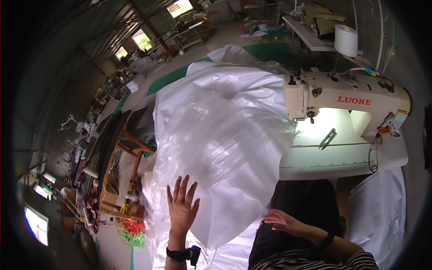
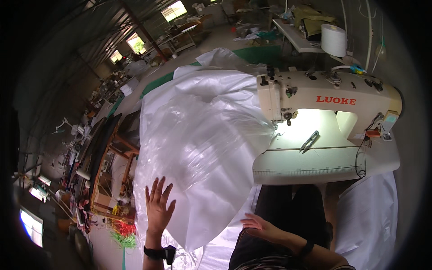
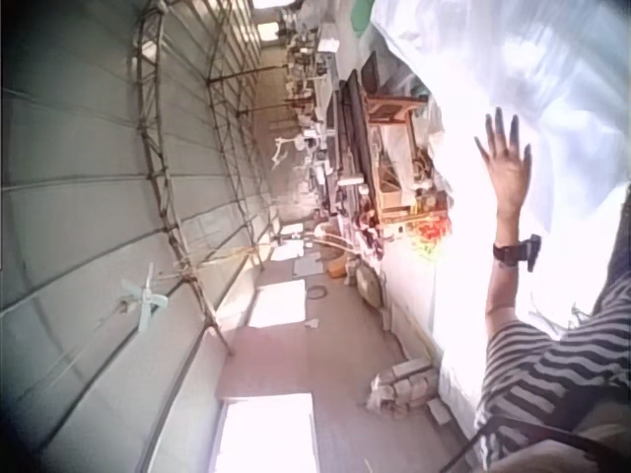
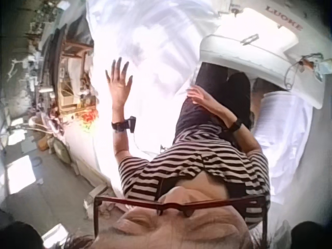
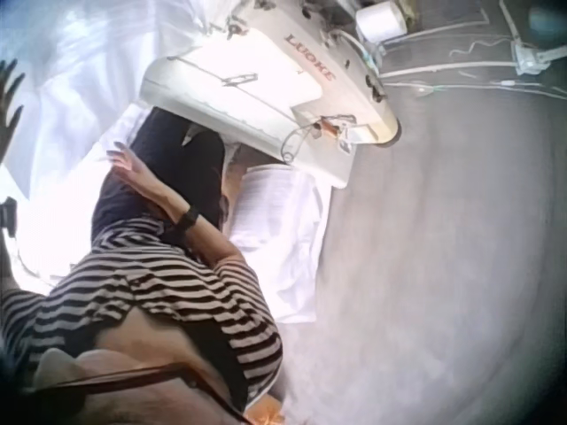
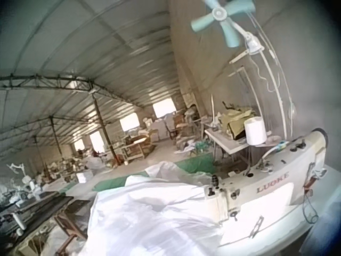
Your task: Sewing together large sheets of white plastic or non-woven material using an industrial sewing machine.
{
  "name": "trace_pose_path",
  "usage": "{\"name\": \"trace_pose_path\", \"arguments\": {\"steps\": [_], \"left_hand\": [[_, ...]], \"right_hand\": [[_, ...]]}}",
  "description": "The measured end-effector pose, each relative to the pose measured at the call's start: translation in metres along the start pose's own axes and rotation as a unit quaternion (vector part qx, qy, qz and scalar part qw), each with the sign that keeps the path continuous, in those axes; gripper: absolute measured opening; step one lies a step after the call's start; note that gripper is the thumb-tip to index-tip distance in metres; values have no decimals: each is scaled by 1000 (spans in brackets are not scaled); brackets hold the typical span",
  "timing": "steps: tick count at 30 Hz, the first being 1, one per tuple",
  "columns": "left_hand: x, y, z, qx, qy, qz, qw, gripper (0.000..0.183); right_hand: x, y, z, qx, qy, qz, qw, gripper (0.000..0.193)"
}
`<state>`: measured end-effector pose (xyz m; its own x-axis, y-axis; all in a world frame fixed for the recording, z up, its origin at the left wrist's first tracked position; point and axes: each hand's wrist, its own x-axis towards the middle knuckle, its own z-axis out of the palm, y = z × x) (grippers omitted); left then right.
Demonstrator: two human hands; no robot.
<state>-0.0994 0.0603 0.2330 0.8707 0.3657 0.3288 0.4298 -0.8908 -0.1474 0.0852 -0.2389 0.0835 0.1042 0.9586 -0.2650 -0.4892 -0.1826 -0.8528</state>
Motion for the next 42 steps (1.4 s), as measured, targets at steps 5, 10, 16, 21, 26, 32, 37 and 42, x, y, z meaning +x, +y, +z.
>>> {"name": "trace_pose_path", "arguments": {"steps": [5, 10, 16, 21, 26, 32, 37, 42], "left_hand": [[-81, 55, 18, -39, 112, 19, 993, 64], [-131, 67, 70, -270, 147, -379, 872, 79], [-174, -60, 122, -458, 331, -535, 628, 33], [-176, -301, 149, -285, 347, -483, 752, 38], [-150, -380, 118, -487, 339, -551, 587, 38], [-170, -144, 80, -409, 427, -515, 621, 89], [-194, 28, 138, -634, 201, -554, 501, 89], [-145, 29, 204, -569, 242, -640, 457, 27]], "right_hand": [[37, 1, 24, -92, -22, -169, 981, 66], [78, 30, 43, -282, 29, 25, 959, 37], [50, 33, 4, -97, 126, -182, 970, 23], [-51, 11, -104, 52, 347, -184, 918, 32], [-137, 40, -171, 8, 456, -138, 879, 27], [-153, -2, -113, -435, 589, -242, 637, 36], [-89, -34, -27, -648, 112, -132, 742, 66], [-50, -9, -9, -782, -88, -111, 607, 29]]}}
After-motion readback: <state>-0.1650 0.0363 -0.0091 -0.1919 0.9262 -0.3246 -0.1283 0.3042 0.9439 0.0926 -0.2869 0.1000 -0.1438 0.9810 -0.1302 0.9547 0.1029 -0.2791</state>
